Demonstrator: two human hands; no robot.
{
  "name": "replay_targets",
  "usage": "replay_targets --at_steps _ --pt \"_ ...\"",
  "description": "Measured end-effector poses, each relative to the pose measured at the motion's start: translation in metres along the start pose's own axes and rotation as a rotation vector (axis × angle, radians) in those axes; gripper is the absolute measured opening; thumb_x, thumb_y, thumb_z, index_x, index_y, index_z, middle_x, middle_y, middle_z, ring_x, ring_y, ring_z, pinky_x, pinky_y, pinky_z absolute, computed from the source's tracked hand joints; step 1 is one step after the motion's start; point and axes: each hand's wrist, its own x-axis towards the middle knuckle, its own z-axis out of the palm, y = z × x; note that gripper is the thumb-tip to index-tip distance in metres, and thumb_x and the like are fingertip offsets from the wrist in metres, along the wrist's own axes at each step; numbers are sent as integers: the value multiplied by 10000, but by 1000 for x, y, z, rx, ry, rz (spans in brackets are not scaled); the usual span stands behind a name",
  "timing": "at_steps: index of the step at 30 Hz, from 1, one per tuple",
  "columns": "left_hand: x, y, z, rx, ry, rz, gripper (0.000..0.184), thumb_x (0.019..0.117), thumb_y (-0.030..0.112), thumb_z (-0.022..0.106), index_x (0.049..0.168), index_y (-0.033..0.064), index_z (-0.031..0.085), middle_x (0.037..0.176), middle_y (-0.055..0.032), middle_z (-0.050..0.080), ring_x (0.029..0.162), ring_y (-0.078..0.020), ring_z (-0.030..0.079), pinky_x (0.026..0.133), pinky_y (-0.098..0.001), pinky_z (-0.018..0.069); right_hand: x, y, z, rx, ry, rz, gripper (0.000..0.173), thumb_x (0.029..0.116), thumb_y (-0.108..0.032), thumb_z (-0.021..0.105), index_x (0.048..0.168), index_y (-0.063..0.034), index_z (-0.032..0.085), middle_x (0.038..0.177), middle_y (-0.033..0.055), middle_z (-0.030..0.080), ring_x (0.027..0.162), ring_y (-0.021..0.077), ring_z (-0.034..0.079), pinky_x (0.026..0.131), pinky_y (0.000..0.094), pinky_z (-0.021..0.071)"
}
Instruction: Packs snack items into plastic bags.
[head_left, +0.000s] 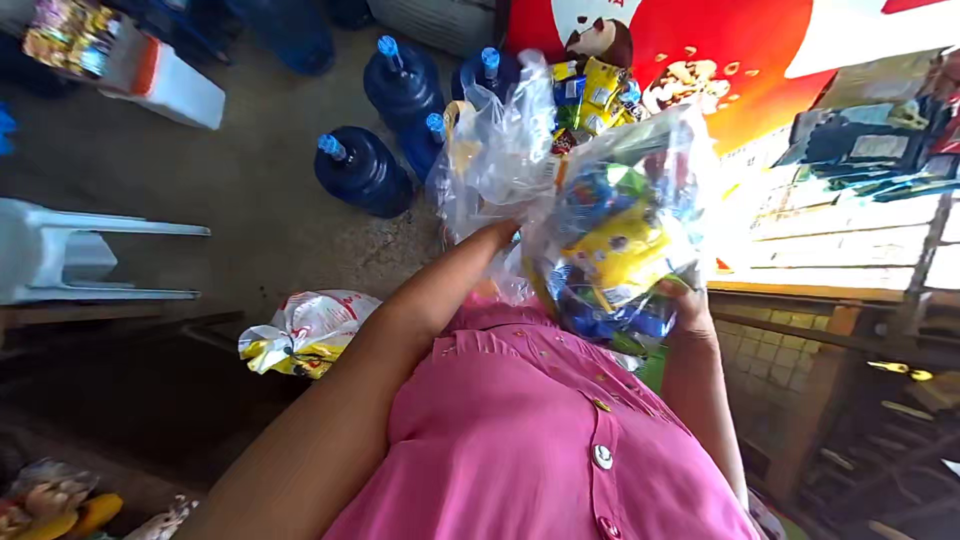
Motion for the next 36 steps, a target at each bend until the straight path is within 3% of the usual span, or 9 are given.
replay_targets --at_steps 5,8,12,15,19,26,30,33,36 --pt "-2 -21 -29 -207 22 -93 428 1107 188 427 1404 -107 513 1440 -288 532 1379 -359 485 1180 -455 340 38 -18 55 -355 -201 -51 1001 754 -256 799 1574 -63 257 1358 43 581 1140 32 622 968 256 552" --pt "-9 -65 -36 25 -84 -170 489 1082 279 505 1425 -70 522 1478 -291 508 1419 -426 450 1187 -567 317 64 -17 81 -499 -244 -93 910 757 -187 754 1539 11 333 1388 161 585 1183 91 625 995 282 537" --pt "-27 -127 -37 73 7 -45 646 997 437 630 1420 -43 543 1449 -281 536 1404 -418 465 1183 -594 315 95 -2 97 -458 -216 -43 794 762 -100 702 1493 0 407 1341 159 614 1122 136 660 930 321 575" --pt "-41 -122 -77 151 -219 -81 776 898 463 768 1437 -39 525 1476 -278 510 1437 -412 423 1195 -610 289 108 2 111 -474 -190 -18 722 763 -100 698 1440 -5 466 1320 151 624 1120 135 654 927 323 568" --pt "-52 -140 -86 439 -331 -12 750 913 601 677 1396 32 602 1521 -262 472 1469 -440 362 1199 -677 214 122 7 131 -530 -137 -15 618 778 -120 696 1363 -10 527 1261 148 656 1077 156 670 901 361 573" --pt "-48 -136 -107 450 -34 -241 489 1022 318 573 1222 -122 651 1219 -334 657 1302 -491 536 1232 -670 63 143 -7 148 -849 -135 -35 678 780 -186 748 1401 -21 529 1316 246 614 1210 389 603 986 587 493" --pt "-39 -143 -107 336 99 -378 689 953 53 626 1566 -29 324 1332 -385 556 1273 -575 519 1021 -740 403 136 -11 169 -1093 -279 -274 625 732 -209 826 1305 -42 641 1410 168 606 1257 433 563 976 668 441" --pt "-39 -135 -108 236 94 -476 921 934 -33 612 1641 40 25 1276 -389 579 1185 -575 586 959 -682 490 119 7 194 -1201 -463 -452 550 702 -284 845 1214 -135 710 1403 95 625 1134 395 621 872 619 480" --pt "-45 -125 -108 128 79 -387 898 920 -25 634 1637 37 97 1212 -392 614 1119 -577 618 949 -704 486 106 39 203 -1172 -706 -571 467 777 -329 810 1207 -172 716 1389 85 632 1073 361 639 820 565 495"
